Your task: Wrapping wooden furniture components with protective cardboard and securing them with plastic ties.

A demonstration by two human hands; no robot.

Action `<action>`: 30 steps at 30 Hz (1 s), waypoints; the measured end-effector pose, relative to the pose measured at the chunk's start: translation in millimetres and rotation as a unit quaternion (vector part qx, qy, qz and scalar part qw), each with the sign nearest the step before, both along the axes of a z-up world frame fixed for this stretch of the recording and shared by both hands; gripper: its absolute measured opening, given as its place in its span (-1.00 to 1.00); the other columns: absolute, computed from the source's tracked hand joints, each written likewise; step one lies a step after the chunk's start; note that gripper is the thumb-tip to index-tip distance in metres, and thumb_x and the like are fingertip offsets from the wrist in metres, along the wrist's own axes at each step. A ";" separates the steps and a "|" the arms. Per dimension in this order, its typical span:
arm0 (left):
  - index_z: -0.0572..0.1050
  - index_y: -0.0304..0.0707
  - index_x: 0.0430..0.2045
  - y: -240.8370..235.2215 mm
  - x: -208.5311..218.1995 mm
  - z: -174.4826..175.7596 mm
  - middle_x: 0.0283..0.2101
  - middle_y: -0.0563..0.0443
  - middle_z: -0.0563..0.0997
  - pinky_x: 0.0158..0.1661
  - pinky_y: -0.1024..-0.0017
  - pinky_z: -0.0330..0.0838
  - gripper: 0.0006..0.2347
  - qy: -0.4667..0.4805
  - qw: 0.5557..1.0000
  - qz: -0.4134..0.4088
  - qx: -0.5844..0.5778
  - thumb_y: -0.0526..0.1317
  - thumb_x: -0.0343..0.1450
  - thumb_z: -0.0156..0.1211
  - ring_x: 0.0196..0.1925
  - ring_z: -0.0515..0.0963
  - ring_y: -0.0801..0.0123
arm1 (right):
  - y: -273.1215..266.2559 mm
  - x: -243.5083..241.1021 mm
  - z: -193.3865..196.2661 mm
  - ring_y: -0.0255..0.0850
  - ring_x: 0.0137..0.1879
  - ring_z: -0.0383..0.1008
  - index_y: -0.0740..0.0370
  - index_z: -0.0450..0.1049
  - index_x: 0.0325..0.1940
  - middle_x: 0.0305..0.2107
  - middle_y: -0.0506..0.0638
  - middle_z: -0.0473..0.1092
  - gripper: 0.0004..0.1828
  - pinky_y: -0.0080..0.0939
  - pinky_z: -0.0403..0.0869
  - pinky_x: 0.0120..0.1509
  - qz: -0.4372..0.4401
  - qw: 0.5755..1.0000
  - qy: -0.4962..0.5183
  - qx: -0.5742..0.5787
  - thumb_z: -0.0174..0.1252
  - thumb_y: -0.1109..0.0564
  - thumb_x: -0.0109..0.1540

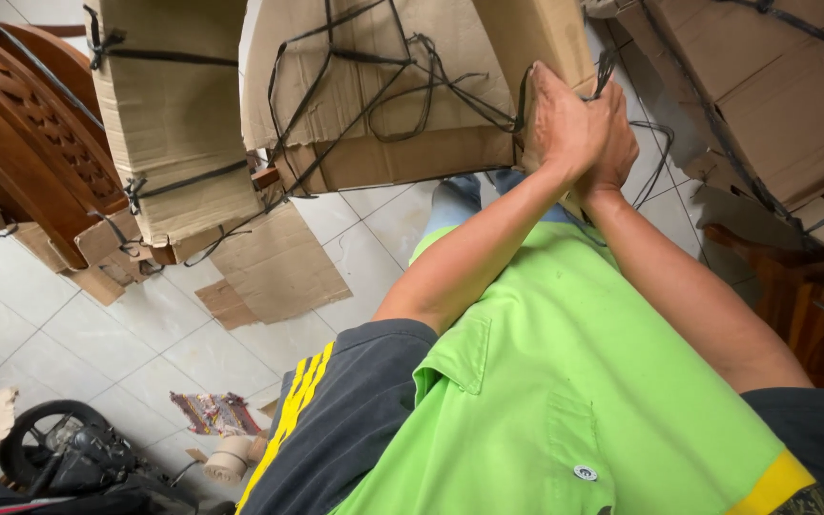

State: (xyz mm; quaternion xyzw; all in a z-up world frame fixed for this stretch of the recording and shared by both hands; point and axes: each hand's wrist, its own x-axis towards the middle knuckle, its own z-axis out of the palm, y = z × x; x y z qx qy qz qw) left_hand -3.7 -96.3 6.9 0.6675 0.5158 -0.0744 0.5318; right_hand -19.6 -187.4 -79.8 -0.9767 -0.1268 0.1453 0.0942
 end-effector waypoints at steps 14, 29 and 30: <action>-0.11 -0.30 0.47 8.8 17.2 2.0 0.53 -0.18 0.10 0.39 0.16 0.08 -0.10 0.036 0.998 0.047 -0.026 0.03 0.21 0.11 0.51 0.17 0.03 | -18.7 24.6 33.0 0.06 -0.13 0.45 0.19 0.16 0.33 -0.08 0.08 0.33 -0.53 0.15 0.39 -0.29 0.075 0.984 0.103 0.123 0.04 0.09 0.36; -0.21 -0.37 0.48 -28.9 2.1 -88.1 0.58 -0.24 -0.08 0.53 0.25 -0.10 -0.03 -0.060 0.994 0.036 0.085 0.23 0.30 0.13 0.64 -0.10 0.08 | -18.8 92.8 108.7 -0.08 -0.03 0.39 0.27 0.05 0.51 -0.12 0.10 0.32 -0.37 -0.05 0.52 0.00 0.207 0.892 0.256 0.311 -0.11 -0.07 0.43; -0.21 -0.37 0.48 -29.7 3.9 -94.4 0.58 -0.24 -0.08 0.53 0.25 -0.10 -0.03 -0.064 0.994 0.039 0.085 0.23 0.30 0.13 0.64 -0.10 0.08 | -13.4 93.1 106.8 -0.08 -0.03 0.39 0.27 0.05 0.51 -0.12 0.10 0.32 -0.37 -0.05 0.52 0.00 0.211 0.892 0.253 0.310 -0.11 -0.07 0.43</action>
